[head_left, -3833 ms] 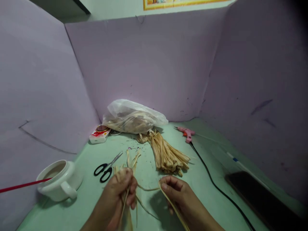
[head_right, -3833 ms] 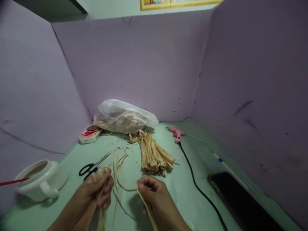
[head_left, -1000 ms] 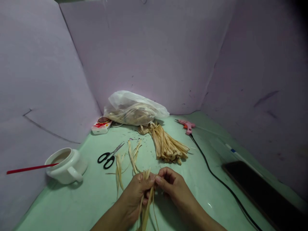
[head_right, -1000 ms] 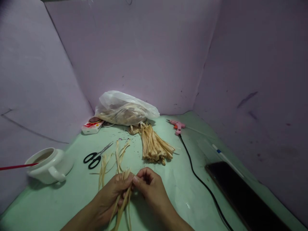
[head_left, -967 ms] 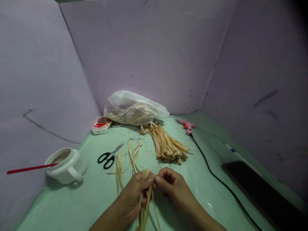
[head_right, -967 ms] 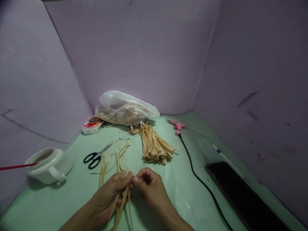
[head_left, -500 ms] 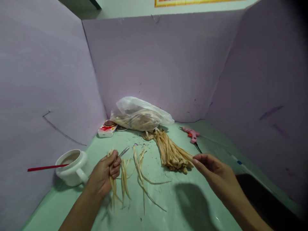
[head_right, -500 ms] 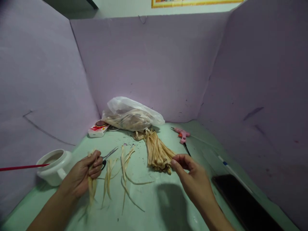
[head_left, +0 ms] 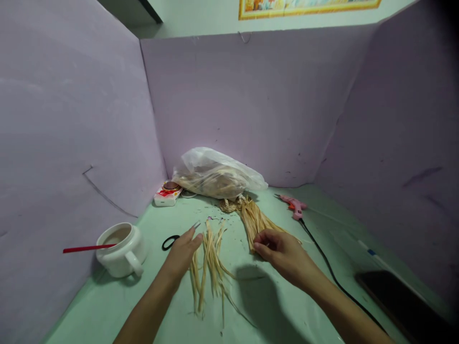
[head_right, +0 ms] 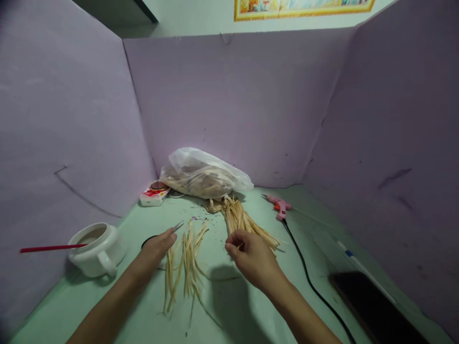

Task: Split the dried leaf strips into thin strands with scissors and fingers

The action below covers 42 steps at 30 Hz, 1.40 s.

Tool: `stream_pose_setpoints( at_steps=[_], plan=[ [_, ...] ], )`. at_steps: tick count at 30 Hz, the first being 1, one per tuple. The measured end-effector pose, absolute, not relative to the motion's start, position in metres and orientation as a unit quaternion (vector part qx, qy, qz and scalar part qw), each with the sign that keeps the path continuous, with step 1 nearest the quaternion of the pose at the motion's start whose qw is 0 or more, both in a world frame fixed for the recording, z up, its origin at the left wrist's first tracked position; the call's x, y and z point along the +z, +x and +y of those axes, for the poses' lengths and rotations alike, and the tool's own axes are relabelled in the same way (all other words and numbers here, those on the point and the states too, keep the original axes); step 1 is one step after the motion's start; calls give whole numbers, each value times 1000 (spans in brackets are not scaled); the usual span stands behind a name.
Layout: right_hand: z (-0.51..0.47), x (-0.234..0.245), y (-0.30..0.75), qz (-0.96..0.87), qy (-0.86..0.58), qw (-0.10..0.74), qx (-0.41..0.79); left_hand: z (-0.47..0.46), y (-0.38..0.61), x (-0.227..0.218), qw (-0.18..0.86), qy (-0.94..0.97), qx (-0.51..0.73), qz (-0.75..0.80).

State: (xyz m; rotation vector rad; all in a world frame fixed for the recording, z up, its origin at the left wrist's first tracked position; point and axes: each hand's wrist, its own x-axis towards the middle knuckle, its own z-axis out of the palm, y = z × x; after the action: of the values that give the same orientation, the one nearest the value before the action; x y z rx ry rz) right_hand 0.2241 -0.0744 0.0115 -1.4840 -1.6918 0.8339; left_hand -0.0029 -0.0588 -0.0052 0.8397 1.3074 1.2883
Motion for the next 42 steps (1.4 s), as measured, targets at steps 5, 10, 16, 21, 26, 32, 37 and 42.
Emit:
stream_pose_setpoints(
  at_steps=[5,10,16,21,26,32,37,42],
  plan=[
    [-69,23,248,-666,-625,321,251,-57,-18,-1,420,418,513,621],
    [-55,34,273,-643,-736,208,29,-55,-22,-6,369,418,526,641],
    [-55,18,262,-726,-641,247,23,-63,12,-12,331,512,497,617],
    [-67,-12,245,-792,-577,199,1,-60,64,-20,286,690,323,581],
    [-67,-33,257,-766,-611,202,1,-46,103,-30,151,784,170,578],
    [-53,-38,280,-757,-618,213,-14,-32,131,-32,76,822,144,545],
    [-55,-35,289,-751,-619,227,-30,-33,137,-27,70,816,154,552],
    [-66,-36,288,-713,-614,337,-32,-36,142,-31,87,823,167,535]
  ],
)
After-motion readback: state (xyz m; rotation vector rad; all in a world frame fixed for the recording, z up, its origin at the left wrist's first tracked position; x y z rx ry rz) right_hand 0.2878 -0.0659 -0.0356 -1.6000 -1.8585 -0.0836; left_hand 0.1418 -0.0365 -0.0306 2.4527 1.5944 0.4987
